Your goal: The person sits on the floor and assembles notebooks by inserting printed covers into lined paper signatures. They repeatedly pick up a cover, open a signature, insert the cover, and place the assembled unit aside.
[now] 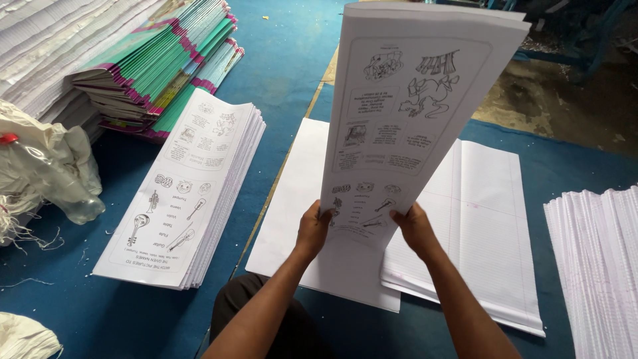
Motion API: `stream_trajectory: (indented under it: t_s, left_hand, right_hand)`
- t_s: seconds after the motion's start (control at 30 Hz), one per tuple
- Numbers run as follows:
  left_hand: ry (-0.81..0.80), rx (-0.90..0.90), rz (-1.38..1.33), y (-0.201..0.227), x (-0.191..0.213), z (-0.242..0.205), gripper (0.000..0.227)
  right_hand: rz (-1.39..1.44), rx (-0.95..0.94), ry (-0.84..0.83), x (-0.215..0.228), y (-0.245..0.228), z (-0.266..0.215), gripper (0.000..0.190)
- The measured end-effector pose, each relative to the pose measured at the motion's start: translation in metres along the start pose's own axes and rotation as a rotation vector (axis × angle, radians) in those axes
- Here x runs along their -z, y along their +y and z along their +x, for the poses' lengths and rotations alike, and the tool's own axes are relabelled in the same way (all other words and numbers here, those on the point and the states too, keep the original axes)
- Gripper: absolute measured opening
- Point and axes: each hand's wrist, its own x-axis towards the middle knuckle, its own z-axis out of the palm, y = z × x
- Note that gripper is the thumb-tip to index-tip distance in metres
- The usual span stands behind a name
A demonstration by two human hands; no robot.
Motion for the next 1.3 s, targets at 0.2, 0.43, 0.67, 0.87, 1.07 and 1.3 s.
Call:
stream_trajectory:
  t_s: [0.2, 0.43, 0.67, 0.87, 1.07, 1.3]
  left_hand:
    - [0.018, -0.003, -0.036, -0.001, 0.002, 0.003, 0.023]
    - [0.091, -0.113, 0.166, 0.025, 0.027, 0.027, 0.034]
    - [0.179, -0.142, 0.307, 0.061, 0.080, 0.059, 0.021]
    - [0.220, -0.094, 0.466, 0.083, 0.149, 0.065, 0.019]
    - [0.219, 0.117, 0.476, 0.098, 0.222, 0.050, 0.022]
    - [0.306, 0.154, 0.584, 0.065, 0.314, 0.039, 0.026]
  right_hand:
    - [-0.073, -0.069, 0.018, -0.009, 0.004, -0.014, 0.020]
    - [-0.175, -0.044, -0.006, -0.017, -0.044, 0.003, 0.017]
    - [-0.043, -0.017, -0.043, -0.051, -0.093, 0.031, 0.031]
    - [0.070, 0.013, -0.144, -0.104, -0.110, 0.054, 0.039]
    - [0.175, 0.020, -0.264, -0.172, -0.129, 0.070, 0.038]
    - [0.232, -0.030, -0.369, -0.261, -0.152, 0.078, 0.040]
